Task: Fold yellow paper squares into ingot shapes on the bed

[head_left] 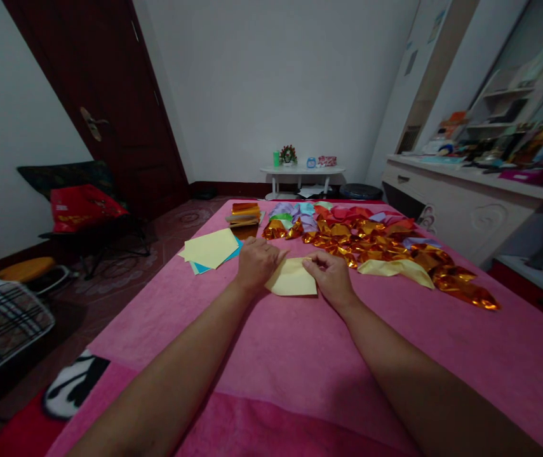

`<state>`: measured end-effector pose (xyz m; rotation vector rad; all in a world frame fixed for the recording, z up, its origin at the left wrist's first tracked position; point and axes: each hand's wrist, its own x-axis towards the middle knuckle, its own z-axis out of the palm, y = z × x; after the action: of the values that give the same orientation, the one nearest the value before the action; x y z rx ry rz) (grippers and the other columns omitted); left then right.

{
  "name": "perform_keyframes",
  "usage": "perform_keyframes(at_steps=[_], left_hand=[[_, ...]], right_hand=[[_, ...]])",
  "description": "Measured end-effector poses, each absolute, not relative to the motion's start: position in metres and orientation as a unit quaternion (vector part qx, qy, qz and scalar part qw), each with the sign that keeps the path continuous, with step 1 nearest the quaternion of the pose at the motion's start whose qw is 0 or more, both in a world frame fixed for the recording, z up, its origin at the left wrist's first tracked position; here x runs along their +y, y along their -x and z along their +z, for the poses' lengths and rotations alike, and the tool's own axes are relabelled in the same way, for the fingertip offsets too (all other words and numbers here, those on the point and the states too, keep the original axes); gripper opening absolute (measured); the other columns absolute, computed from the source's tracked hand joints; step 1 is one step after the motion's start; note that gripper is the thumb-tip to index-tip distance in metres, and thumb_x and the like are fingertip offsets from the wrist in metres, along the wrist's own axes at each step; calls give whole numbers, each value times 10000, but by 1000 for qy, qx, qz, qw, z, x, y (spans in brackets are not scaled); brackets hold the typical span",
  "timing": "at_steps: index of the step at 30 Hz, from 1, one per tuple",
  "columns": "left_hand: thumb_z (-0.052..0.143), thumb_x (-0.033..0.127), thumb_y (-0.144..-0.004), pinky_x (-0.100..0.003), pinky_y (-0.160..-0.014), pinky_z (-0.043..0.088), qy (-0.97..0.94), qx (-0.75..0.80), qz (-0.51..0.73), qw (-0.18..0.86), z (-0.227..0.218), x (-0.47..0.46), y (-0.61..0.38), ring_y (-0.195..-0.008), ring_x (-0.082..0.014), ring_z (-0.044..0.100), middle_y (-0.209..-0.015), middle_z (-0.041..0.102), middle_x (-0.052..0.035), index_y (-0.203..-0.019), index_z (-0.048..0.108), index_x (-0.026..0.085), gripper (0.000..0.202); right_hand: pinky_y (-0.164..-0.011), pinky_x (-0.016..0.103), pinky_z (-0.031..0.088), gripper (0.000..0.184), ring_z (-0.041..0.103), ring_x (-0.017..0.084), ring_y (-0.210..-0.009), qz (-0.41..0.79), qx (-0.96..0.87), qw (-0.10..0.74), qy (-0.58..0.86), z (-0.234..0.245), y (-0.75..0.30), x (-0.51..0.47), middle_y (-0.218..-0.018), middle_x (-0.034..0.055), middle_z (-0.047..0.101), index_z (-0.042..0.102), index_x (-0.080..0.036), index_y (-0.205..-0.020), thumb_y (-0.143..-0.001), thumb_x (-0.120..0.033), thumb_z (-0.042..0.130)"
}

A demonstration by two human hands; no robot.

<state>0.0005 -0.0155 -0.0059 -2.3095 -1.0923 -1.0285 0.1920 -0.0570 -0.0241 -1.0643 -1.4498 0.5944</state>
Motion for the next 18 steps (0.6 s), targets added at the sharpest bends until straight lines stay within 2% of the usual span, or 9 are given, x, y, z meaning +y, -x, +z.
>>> perform_keyframes(at_steps=[3, 7, 10, 11, 12, 14, 16, 18], left_hand=[[538, 440, -836, -301, -578, 222, 730, -498, -466, 46, -8, -6, 24, -545, -138, 412, -499, 502, -27, -459, 501, 162, 469], [348, 564, -878, -261, -494, 212, 623, -546, -540, -148, -13, 0, 28, -445, -108, 349, -426, 384, 13, -447, 435, 172, 589], [246, 687, -841, -237, -461, 291, 641, -502, -501, -293, -17, -6, 10, -435, -112, 441, -465, 510, -19, -523, 559, 154, 695], [248, 724, -815, -235, -469, 326, 650, -447, -450, -418, -17, -9, 3, -469, -123, 499, -537, 587, -52, -608, 628, 137, 729], [269, 754, -787, -237, -476, 353, 643, -400, -399, -517, -17, -12, -4, -499, -135, 540, -610, 638, -80, -684, 667, 125, 751], [368, 765, -746, -242, -485, 388, 611, -332, -312, -647, -16, -20, -13, -544, -152, 585, -728, 689, -116, -791, 700, 115, 731], [543, 693, -708, -249, -488, 406, 592, -309, -282, -689, -14, -27, -18, -551, -162, 601, -748, 704, -123, -811, 711, 114, 612], [700, 567, -652, -266, -491, 420, 582, -303, -352, -668, -12, -33, -20, -523, -175, 604, -682, 700, -121, -778, 716, 106, 478]], right_hand=[[-522, 234, 344, 135, 463, 121, -562, 244, -576, 624, 467, -25, -210, -51, -595, -24, 538, 626, -172, -673, -729, -294, 632], [-512, 236, 363, 165, 476, 122, -546, 275, -556, 634, 462, -25, -217, -48, -611, -19, 562, 632, -175, -731, -744, -339, 613], [-506, 235, 368, 181, 492, 124, -548, 320, -590, 592, 445, -23, -206, -53, -610, -10, 580, 654, -165, -674, -705, -344, 663], [-508, 234, 369, 183, 493, 122, -549, 333, -601, 579, 439, -23, -202, -55, -608, -11, 580, 659, -164, -663, -696, -343, 676], [-509, 234, 369, 185, 491, 119, -546, 342, -608, 570, 435, -22, -198, -56, -602, -15, 576, 661, -163, -657, -690, -344, 686], [-506, 233, 367, 188, 485, 115, -539, 347, -606, 569, 434, -21, -194, -58, -593, -23, 573, 664, -166, -660, -678, -349, 702], [-506, 235, 375, 195, 493, 117, -541, 344, -595, 577, 440, -21, -193, -58, -597, -21, 587, 671, -167, -669, -665, -357, 716], [-513, 238, 388, 203, 509, 122, -550, 346, -589, 581, 442, -22, -194, -57, -612, -12, 610, 682, -167, -685, -659, -365, 724]])
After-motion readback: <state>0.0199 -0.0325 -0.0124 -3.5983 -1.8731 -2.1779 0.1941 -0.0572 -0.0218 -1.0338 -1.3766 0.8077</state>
